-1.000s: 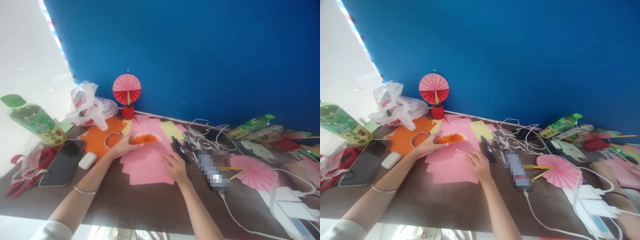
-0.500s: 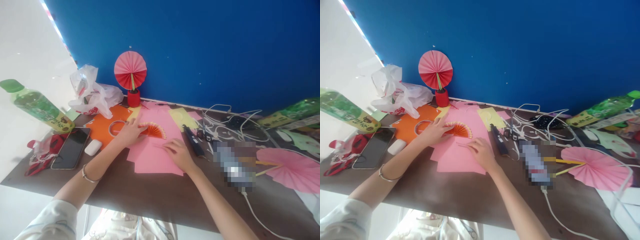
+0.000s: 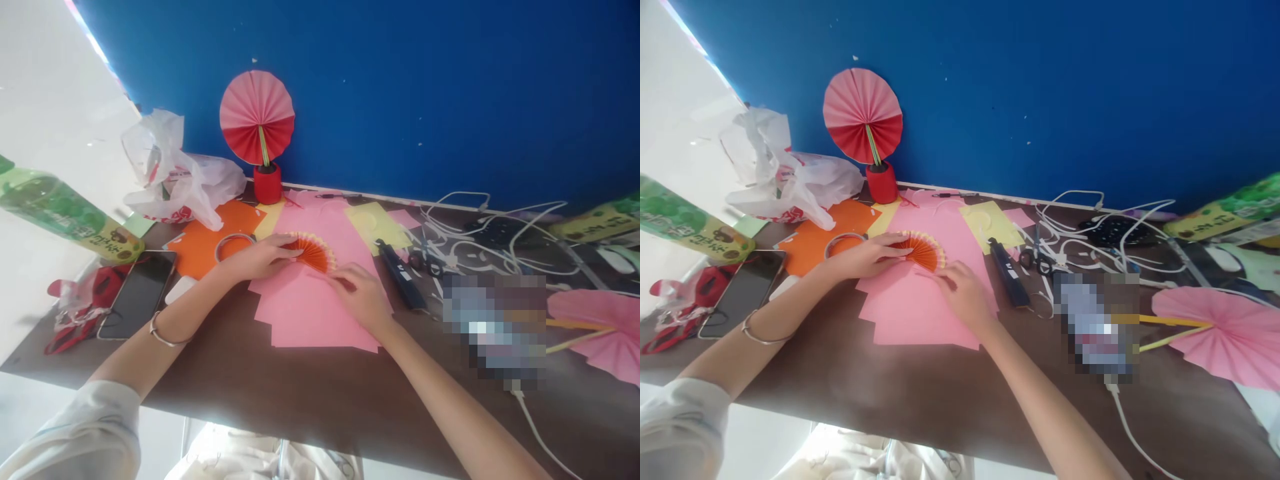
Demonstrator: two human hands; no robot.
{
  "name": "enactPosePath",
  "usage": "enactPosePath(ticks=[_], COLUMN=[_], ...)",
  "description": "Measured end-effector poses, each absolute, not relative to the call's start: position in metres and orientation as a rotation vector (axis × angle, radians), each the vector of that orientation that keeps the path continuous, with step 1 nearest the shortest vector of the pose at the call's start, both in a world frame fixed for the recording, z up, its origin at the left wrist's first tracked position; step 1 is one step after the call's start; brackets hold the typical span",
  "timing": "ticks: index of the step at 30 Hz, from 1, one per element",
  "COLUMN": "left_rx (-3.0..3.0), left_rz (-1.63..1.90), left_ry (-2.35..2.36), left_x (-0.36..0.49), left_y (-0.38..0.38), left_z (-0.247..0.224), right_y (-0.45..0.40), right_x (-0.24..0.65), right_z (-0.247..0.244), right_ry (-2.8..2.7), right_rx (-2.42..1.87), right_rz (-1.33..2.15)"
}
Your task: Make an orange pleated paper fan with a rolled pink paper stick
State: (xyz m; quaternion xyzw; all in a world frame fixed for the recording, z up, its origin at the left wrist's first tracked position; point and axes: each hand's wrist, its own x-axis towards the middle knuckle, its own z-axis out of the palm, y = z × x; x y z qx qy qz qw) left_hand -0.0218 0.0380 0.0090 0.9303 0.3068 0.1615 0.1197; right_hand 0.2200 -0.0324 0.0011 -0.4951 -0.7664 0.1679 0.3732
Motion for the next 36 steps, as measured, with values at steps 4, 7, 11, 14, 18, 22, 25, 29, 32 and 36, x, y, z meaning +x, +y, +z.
enactPosePath(ticks=[4, 7, 11, 14, 18, 22, 25, 29, 32, 36], left_rx=[2.745, 2.789, 2.805, 2.792, 2.764, 2.751, 2.749, 2.743, 2.750, 2.778], left_rz=[0.521, 0.525, 0.503, 0.491, 0.476, 0.470, 0.475, 0.477, 0.467, 0.443], left_ry=[0.981, 1.021, 1.034, 1.033, 1.025, 1.058, 1.062, 1.072, 1.086, 1.095], left_x=[-0.019, -0.017, -0.018, -0.018, -0.018, -0.017, -0.017, -0.017, -0.017, -0.015], left_y=[0.037, 0.035, 0.033, 0.032, 0.033, 0.033, 0.033, 0.033, 0.032, 0.030], left_z=[0.006, 0.003, 0.005, 0.008, 0.009, 0.009, 0.008, 0.007, 0.009, 0.012], right_y=[-0.034, -0.031, -0.025, -0.021, -0.017, -0.016, -0.015, -0.014, -0.014, -0.014], right_x=[0.215, 0.214, 0.214, 0.215, 0.217, 0.218, 0.218, 0.218, 0.217, 0.216], right_z=[0.000, -0.002, -0.005, -0.006, -0.005, -0.004, -0.004, -0.004, -0.004, -0.003], right_ry=[-1.955, -1.977, -1.988, -1.997, -2.032, -2.030, -2.033, -2.032, -2.033, -2.032], right_rx=[-1.266, -1.236, -1.247, -1.251, -1.251, -1.258, -1.262, -1.273, -1.275, -1.293], right_rz=[0.378, 0.372, 0.372, 0.359, 0.344, 0.327, 0.328, 0.349, 0.343, 0.327])
